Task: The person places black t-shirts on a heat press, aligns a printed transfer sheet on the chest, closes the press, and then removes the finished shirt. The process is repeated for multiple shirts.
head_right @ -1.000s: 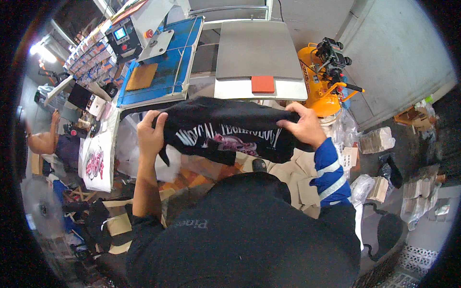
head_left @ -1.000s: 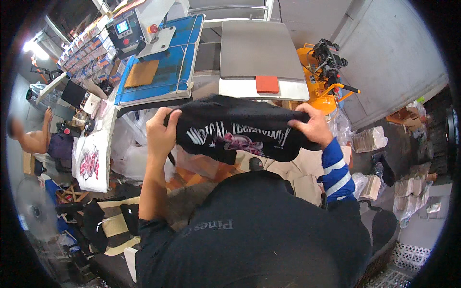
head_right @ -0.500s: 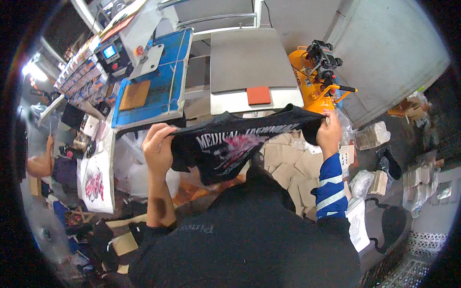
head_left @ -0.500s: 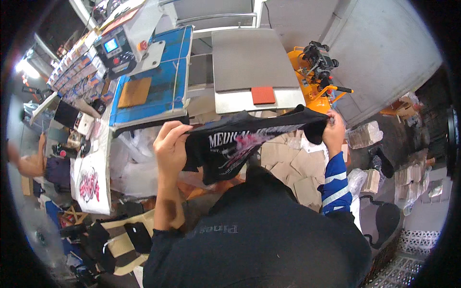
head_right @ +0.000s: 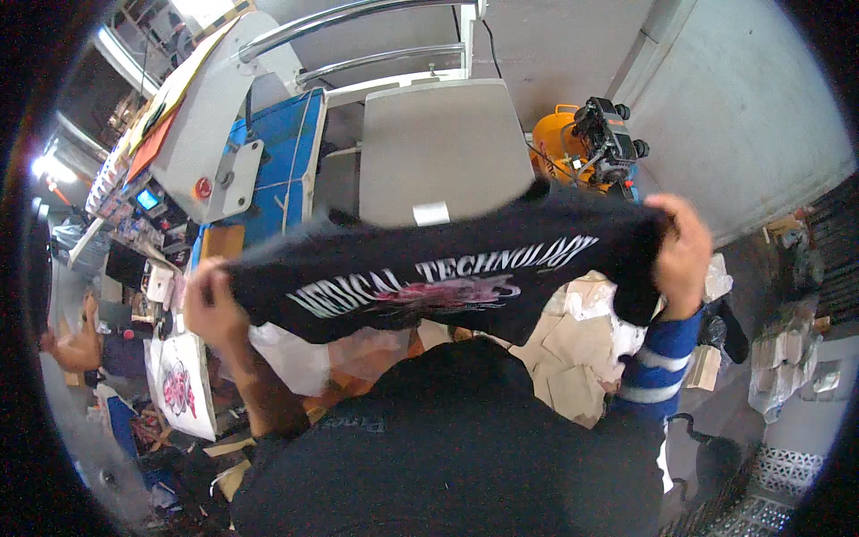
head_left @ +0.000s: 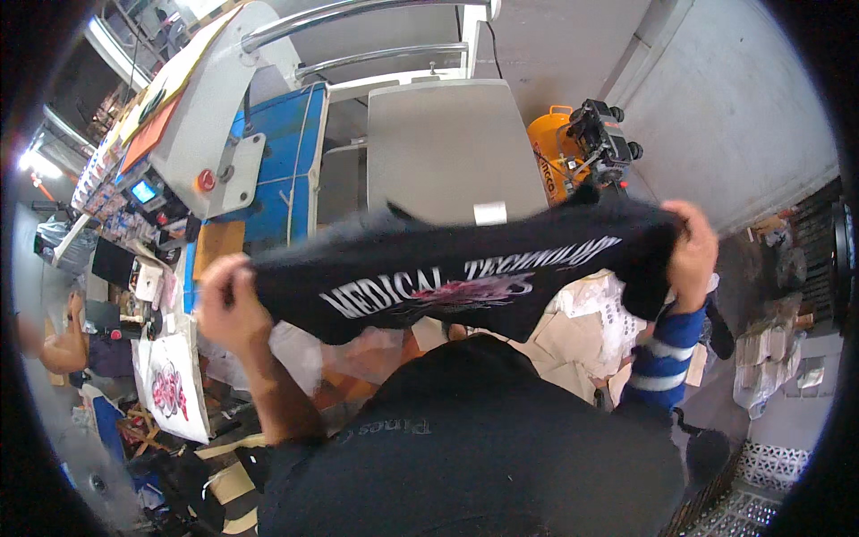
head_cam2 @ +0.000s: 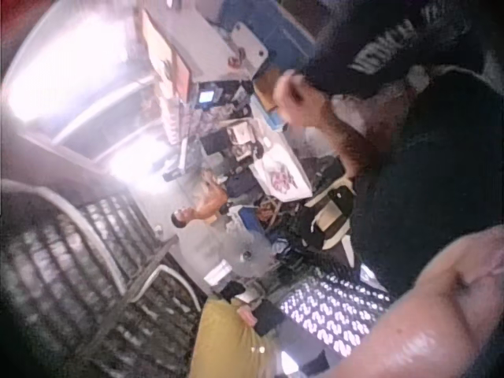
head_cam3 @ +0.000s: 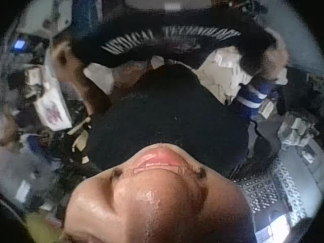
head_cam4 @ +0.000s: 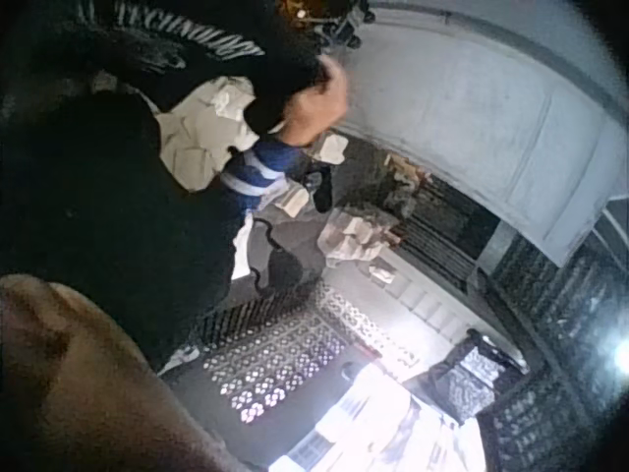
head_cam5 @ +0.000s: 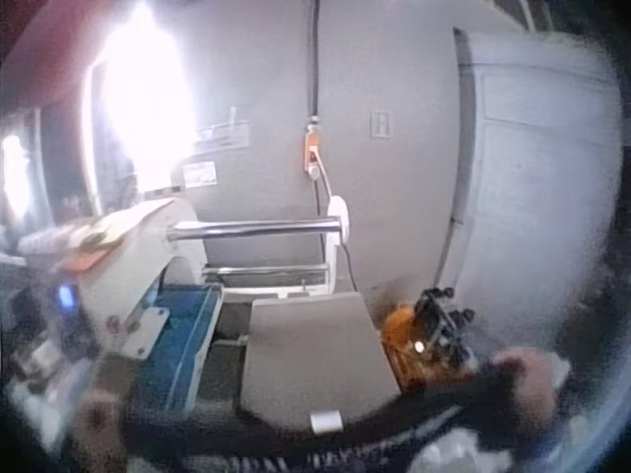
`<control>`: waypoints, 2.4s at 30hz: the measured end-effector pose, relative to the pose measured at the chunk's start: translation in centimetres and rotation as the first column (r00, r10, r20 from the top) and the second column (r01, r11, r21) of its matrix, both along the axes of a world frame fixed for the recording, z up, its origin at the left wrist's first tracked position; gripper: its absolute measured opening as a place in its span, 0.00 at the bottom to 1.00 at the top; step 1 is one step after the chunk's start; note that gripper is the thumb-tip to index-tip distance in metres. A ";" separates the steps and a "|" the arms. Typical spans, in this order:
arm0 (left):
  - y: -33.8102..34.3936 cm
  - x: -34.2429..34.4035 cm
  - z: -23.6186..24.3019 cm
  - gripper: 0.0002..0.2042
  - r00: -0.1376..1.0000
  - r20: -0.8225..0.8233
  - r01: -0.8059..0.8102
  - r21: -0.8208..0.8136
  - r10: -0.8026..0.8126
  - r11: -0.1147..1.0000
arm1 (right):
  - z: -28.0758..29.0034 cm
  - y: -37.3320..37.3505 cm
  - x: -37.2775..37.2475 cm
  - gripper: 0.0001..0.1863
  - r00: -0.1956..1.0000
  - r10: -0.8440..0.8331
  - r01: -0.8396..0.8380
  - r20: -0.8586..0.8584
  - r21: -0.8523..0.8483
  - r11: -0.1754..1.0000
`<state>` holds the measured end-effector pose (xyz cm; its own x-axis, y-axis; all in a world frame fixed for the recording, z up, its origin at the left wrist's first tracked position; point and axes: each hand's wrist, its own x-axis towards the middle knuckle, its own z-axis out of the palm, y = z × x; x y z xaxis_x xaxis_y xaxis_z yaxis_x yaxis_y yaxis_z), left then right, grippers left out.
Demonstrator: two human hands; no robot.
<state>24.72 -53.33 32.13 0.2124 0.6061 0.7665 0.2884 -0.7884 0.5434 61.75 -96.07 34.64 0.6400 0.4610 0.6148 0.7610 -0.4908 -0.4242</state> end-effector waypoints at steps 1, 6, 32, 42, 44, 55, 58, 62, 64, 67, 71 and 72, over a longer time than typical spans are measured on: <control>1.7 2.1 1.8 0.06 0.998 -0.002 -0.066 -0.009 0.066 0.998 | 2.1 1.0 2.3 0.17 0.997 0.004 -0.002 0.081 -0.031 1.000; 12.7 14.8 7.0 0.15 0.945 -0.310 -0.142 -0.101 0.105 0.985 | 6.7 10.1 16.2 0.11 0.988 -0.005 0.028 0.154 -0.145 0.989; 14.8 42.6 -18.3 0.18 0.693 -0.653 0.485 0.108 -0.306 0.868 | -19.0 38.0 19.4 0.30 0.976 0.211 -0.151 0.056 -0.525 0.838; 17.8 43.7 -18.0 0.14 0.679 -0.677 0.344 -0.049 -0.284 0.938 | -19.2 39.1 21.8 0.22 0.983 0.111 -0.164 -0.148 -0.423 0.891; 19.8 42.5 -18.1 0.15 0.814 -0.579 -0.019 0.043 0.040 0.999 | -18.2 38.2 23.9 0.21 0.980 -0.144 0.072 -0.135 -0.434 0.898; 24.7 38.5 -21.9 0.16 0.885 -0.464 -0.226 -0.480 -0.027 0.847 | -22.7 32.5 31.8 0.22 0.771 -0.330 0.264 -0.544 -0.198 0.944; 25.0 38.8 -21.2 0.16 0.881 -0.455 -0.066 -0.398 -0.134 0.915 | -22.3 33.0 32.0 0.20 0.924 -0.261 0.191 -0.279 -0.254 0.948; 28.1 41.0 -21.7 0.20 0.868 -0.427 0.071 -0.402 -0.255 0.913 | -21.8 34.3 33.5 0.23 0.924 -0.180 0.062 -0.337 -0.334 0.940; 29.7 42.4 -22.6 0.21 0.864 -0.422 0.007 -0.537 -0.275 0.844 | -21.5 34.6 34.3 0.20 0.907 -0.247 0.092 -0.340 -0.414 0.906; 31.3 43.1 -23.3 0.17 0.920 -0.319 -0.079 -0.718 -0.226 0.692 | -20.9 34.5 35.2 0.14 0.876 -0.320 0.156 -0.360 -0.416 0.896; 30.0 41.9 -20.4 0.10 0.928 -0.325 0.003 -0.480 -0.181 0.877 | -20.1 33.5 35.3 0.12 0.907 -0.337 0.188 -0.252 -0.474 0.860; 29.0 41.6 -18.5 0.10 0.936 -0.309 0.020 -0.427 -0.167 0.904 | -19.9 33.4 35.1 0.13 0.928 -0.304 0.186 -0.217 -0.437 0.880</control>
